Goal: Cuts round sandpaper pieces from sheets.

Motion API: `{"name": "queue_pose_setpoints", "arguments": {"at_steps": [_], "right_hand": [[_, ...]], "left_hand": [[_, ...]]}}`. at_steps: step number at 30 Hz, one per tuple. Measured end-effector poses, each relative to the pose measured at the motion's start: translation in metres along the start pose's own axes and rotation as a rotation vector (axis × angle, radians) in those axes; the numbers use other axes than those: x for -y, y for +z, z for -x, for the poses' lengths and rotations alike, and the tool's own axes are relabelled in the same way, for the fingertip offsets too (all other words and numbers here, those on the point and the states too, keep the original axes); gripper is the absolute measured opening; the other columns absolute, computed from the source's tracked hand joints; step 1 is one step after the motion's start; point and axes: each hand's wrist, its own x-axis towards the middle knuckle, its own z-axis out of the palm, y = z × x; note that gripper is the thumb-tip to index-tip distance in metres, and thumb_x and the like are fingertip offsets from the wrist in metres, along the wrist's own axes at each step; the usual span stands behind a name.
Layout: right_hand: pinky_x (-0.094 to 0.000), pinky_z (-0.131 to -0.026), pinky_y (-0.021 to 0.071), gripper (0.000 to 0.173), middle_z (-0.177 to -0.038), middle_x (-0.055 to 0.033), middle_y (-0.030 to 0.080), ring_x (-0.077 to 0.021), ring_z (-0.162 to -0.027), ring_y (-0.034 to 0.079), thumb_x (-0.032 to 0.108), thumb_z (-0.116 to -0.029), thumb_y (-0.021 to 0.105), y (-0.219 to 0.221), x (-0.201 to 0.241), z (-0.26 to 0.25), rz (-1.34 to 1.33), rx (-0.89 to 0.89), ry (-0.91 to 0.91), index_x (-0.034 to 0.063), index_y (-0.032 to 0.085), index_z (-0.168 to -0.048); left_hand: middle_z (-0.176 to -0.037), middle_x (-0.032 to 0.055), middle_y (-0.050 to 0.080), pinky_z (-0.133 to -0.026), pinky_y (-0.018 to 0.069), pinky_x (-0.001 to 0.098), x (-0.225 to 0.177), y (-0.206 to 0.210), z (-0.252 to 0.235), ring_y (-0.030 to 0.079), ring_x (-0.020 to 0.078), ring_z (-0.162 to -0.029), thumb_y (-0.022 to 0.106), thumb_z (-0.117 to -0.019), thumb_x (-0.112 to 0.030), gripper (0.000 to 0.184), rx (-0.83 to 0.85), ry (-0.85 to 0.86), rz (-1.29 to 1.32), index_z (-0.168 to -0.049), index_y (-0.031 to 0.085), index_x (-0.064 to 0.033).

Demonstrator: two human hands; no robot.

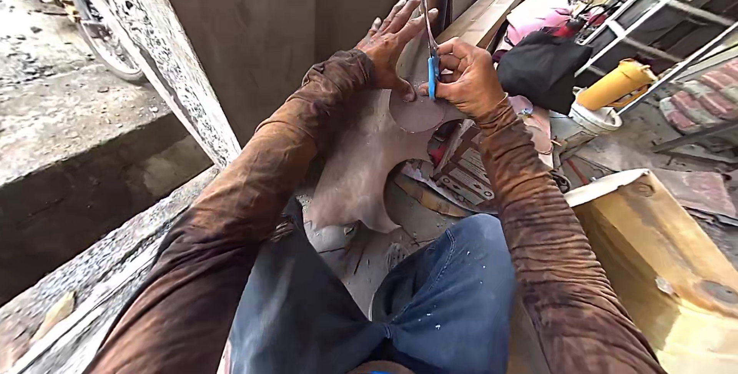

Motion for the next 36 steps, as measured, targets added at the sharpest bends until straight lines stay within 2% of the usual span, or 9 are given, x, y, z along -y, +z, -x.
{"name": "queue_pose_setpoints", "arguments": {"at_steps": [4, 6, 8, 10, 13, 16, 20, 28, 36], "right_hand": [[-0.0279, -0.070, 0.0629, 0.051, -0.095, -0.0068, 0.073, -0.0117, -0.080, 0.072, 0.000, -0.0720, 0.084, -0.016, 0.018, 0.000, 0.141, 0.253, 0.014, -0.0009, 0.060, -0.117], [-0.0284, -0.068, 0.0612, 0.046, -0.091, -0.0051, 0.072, -0.0111, -0.077, 0.070, 0.003, -0.0729, 0.081, -0.017, 0.021, 0.003, 0.227, 0.321, 0.017, 0.0018, 0.063, -0.115], [-0.0318, -0.071, 0.0604, 0.043, -0.091, -0.0059, 0.073, -0.0133, -0.078, 0.070, 0.002, -0.0729, 0.080, -0.018, 0.016, 0.007, 0.307, 0.335, 0.038, 0.0036, 0.065, -0.113], [-0.0343, -0.075, 0.0598, 0.042, -0.092, -0.0067, 0.073, -0.0148, -0.081, 0.070, 0.003, -0.0735, 0.080, -0.015, 0.003, 0.015, 0.371, 0.334, 0.038, 0.0052, 0.066, -0.113], [-0.0450, -0.087, 0.0575, 0.041, -0.106, -0.0145, 0.073, -0.0246, -0.095, 0.071, 0.003, -0.0784, 0.077, -0.015, -0.021, 0.028, 0.436, 0.216, -0.069, 0.0028, 0.070, -0.119], [-0.0406, -0.092, 0.0616, 0.044, -0.114, -0.0151, 0.072, -0.0215, -0.103, 0.072, 0.008, -0.0880, 0.077, -0.037, -0.025, 0.045, 0.280, -0.192, -0.087, -0.0057, 0.060, -0.126], [-0.0442, -0.084, 0.0645, 0.054, -0.108, -0.0128, 0.073, -0.0249, -0.094, 0.075, 0.019, -0.0965, 0.071, -0.057, -0.037, 0.072, 0.027, -0.559, 0.057, -0.0037, 0.044, -0.138], [-0.0449, -0.082, 0.0662, 0.038, -0.102, -0.0145, 0.076, -0.0288, -0.091, 0.077, 0.007, -0.0918, 0.074, 0.017, -0.112, 0.063, -0.394, -0.460, 0.282, -0.0022, 0.053, -0.122], [-0.0295, -0.073, 0.0644, 0.044, -0.089, -0.0056, 0.074, -0.0128, -0.079, 0.074, 0.010, -0.0804, 0.086, 0.045, -0.109, 0.040, -0.261, -0.401, 0.280, 0.0008, 0.059, -0.114]], "left_hand": [[-0.169, 0.0096, 0.025, -0.123, 0.0013, 0.0692, -0.010, -0.013, -0.023, 0.010, 0.0341, -0.159, 0.093, -0.0558, -0.058, 0.101, 0.070, 0.215, -0.144, -0.144, 0.057, -0.0241], [-0.138, 0.0066, 0.064, -0.121, 0.0134, 0.0699, -0.015, -0.007, -0.030, 0.049, 0.0309, -0.140, 0.084, -0.0768, -0.040, 0.047, 0.175, 0.265, -0.207, -0.117, 0.074, -0.0171], [-0.097, 0.0112, 0.072, -0.094, 0.0431, 0.0659, -0.032, -0.005, -0.029, 0.067, 0.0332, -0.102, 0.072, -0.0905, -0.025, 0.015, 0.344, 0.131, -0.238, -0.089, 0.073, -0.0100], [-0.086, 0.0144, 0.070, -0.078, 0.0475, 0.0630, -0.040, 0.005, -0.024, 0.067, 0.0363, -0.090, 0.068, -0.0933, -0.024, 0.020, 0.431, -0.011, -0.224, -0.082, 0.071, -0.0082], [-0.085, 0.0150, 0.070, -0.076, 0.0479, 0.0641, -0.033, 0.021, -0.017, 0.068, 0.0370, -0.088, 0.076, -0.0873, -0.033, 0.026, 0.414, -0.114, -0.188, -0.082, 0.072, -0.0085], [-0.090, 0.0116, 0.073, -0.084, 0.0493, 0.0668, -0.008, 0.025, -0.015, 0.068, 0.0347, -0.093, 0.091, -0.0687, -0.045, 0.038, 0.359, -0.252, -0.155, -0.086, 0.077, -0.0139], [-0.086, 0.0076, 0.074, -0.082, 0.0516, 0.0662, 0.027, 0.010, -0.013, 0.070, 0.0309, -0.088, 0.093, -0.0654, -0.047, 0.039, 0.267, -0.276, -0.113, -0.084, 0.078, -0.0170], [-0.076, 0.0053, 0.073, -0.076, 0.0540, 0.0634, 0.067, 0.022, -0.005, 0.069, 0.0252, -0.076, 0.096, -0.0603, -0.045, 0.039, 0.194, -0.426, -0.003, -0.078, 0.077, -0.0161], [-0.072, 0.0020, 0.072, -0.074, 0.0542, 0.0601, 0.069, 0.022, 0.008, 0.068, 0.0210, -0.072, 0.098, -0.0569, -0.043, 0.038, 0.163, -0.469, 0.049, -0.072, 0.075, -0.0172]]}}
